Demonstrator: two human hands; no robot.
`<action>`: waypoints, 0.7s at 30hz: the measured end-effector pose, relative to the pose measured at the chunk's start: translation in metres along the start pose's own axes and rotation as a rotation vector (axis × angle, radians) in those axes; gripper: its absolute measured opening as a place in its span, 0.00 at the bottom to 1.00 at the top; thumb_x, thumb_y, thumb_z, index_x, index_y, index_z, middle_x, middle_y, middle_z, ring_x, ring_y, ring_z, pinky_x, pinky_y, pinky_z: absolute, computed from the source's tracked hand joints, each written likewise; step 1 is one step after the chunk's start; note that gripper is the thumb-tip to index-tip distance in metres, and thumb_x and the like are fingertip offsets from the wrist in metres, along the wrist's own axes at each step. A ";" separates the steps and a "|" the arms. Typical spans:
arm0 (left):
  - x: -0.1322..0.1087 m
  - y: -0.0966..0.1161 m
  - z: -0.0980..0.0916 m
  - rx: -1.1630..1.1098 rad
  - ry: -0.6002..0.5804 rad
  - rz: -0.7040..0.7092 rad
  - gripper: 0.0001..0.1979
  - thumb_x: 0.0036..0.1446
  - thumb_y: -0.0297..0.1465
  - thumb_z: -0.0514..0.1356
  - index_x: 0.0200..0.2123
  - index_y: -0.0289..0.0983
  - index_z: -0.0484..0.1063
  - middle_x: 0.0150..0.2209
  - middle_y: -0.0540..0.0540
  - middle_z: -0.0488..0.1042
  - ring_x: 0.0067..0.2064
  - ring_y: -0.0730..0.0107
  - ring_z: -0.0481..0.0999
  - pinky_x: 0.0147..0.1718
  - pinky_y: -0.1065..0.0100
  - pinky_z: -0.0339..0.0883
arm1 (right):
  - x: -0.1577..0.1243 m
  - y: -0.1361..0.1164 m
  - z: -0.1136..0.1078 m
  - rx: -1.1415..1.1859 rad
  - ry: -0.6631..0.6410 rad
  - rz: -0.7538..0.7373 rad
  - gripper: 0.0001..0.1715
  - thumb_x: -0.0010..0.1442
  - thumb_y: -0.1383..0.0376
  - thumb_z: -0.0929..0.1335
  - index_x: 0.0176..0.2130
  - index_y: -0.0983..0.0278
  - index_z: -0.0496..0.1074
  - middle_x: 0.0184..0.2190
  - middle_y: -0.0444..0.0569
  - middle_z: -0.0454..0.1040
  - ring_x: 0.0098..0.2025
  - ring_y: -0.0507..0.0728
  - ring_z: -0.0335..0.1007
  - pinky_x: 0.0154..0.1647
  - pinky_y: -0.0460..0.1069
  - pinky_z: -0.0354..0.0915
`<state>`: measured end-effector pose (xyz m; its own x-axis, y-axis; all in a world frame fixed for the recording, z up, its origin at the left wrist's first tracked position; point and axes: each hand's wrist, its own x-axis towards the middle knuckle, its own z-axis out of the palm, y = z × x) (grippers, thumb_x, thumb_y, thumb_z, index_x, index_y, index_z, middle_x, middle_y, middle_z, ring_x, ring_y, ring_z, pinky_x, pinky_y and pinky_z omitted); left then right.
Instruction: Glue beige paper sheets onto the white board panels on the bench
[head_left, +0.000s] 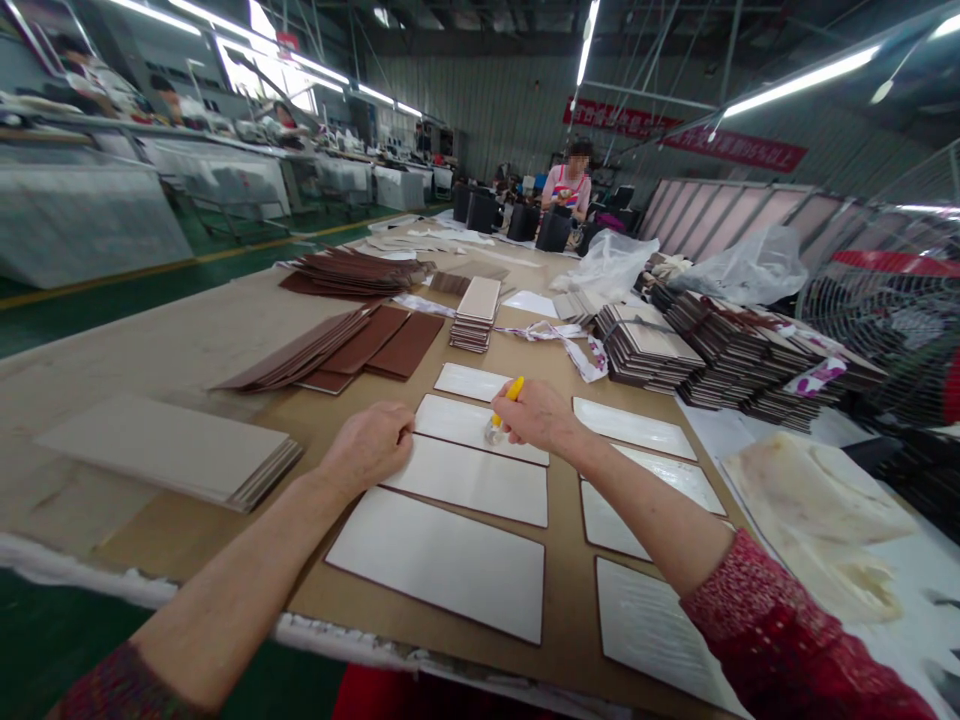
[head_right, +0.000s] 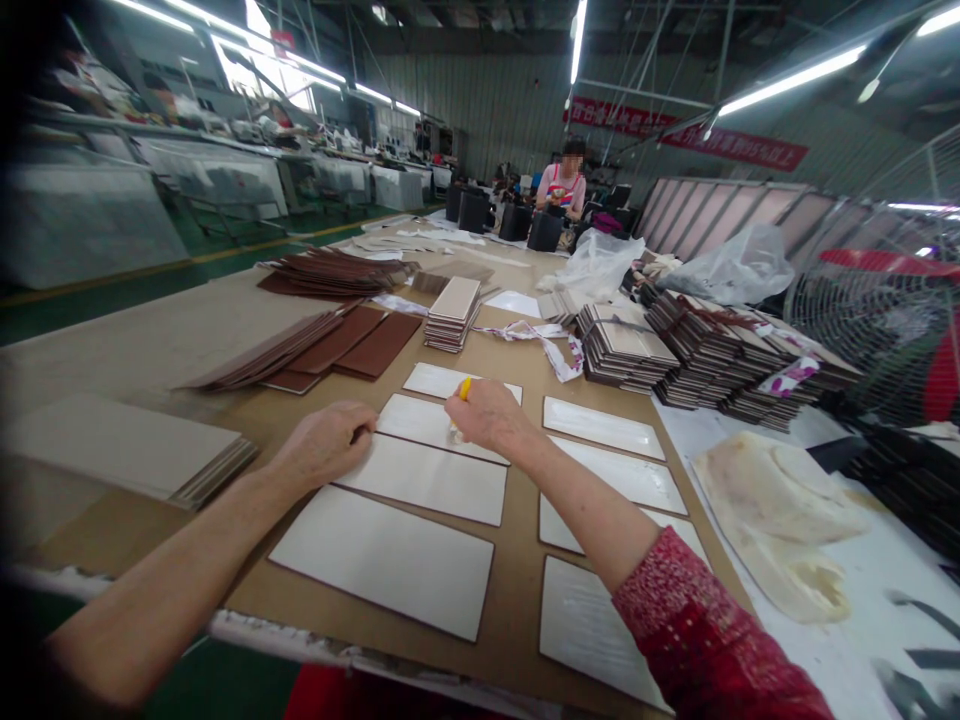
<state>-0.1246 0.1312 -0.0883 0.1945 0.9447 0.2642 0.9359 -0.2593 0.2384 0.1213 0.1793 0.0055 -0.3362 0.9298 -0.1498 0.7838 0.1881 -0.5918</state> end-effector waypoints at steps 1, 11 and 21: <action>0.000 0.000 0.000 -0.001 -0.004 0.001 0.07 0.52 0.26 0.52 0.29 0.39 0.69 0.34 0.46 0.74 0.39 0.62 0.74 0.40 0.64 0.66 | 0.005 -0.003 0.004 0.021 -0.005 -0.007 0.11 0.56 0.64 0.64 0.26 0.66 0.71 0.23 0.51 0.77 0.23 0.53 0.72 0.24 0.44 0.63; 0.000 0.000 0.000 -0.001 -0.012 0.005 0.07 0.53 0.26 0.52 0.31 0.39 0.70 0.34 0.45 0.74 0.40 0.61 0.74 0.41 0.64 0.66 | 0.031 -0.009 0.020 0.289 -0.039 -0.053 0.11 0.59 0.64 0.61 0.33 0.66 0.69 0.29 0.50 0.78 0.25 0.52 0.76 0.23 0.42 0.69; 0.000 0.000 -0.001 -0.004 0.001 0.011 0.07 0.54 0.26 0.52 0.31 0.39 0.70 0.34 0.45 0.74 0.39 0.62 0.74 0.40 0.64 0.66 | -0.009 0.057 -0.030 0.151 0.048 0.094 0.09 0.55 0.65 0.64 0.28 0.67 0.70 0.20 0.48 0.74 0.17 0.52 0.69 0.16 0.43 0.64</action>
<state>-0.1245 0.1310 -0.0872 0.2043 0.9417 0.2673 0.9327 -0.2701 0.2389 0.1845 0.1912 -0.0029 -0.2376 0.9556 -0.1744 0.7222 0.0537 -0.6896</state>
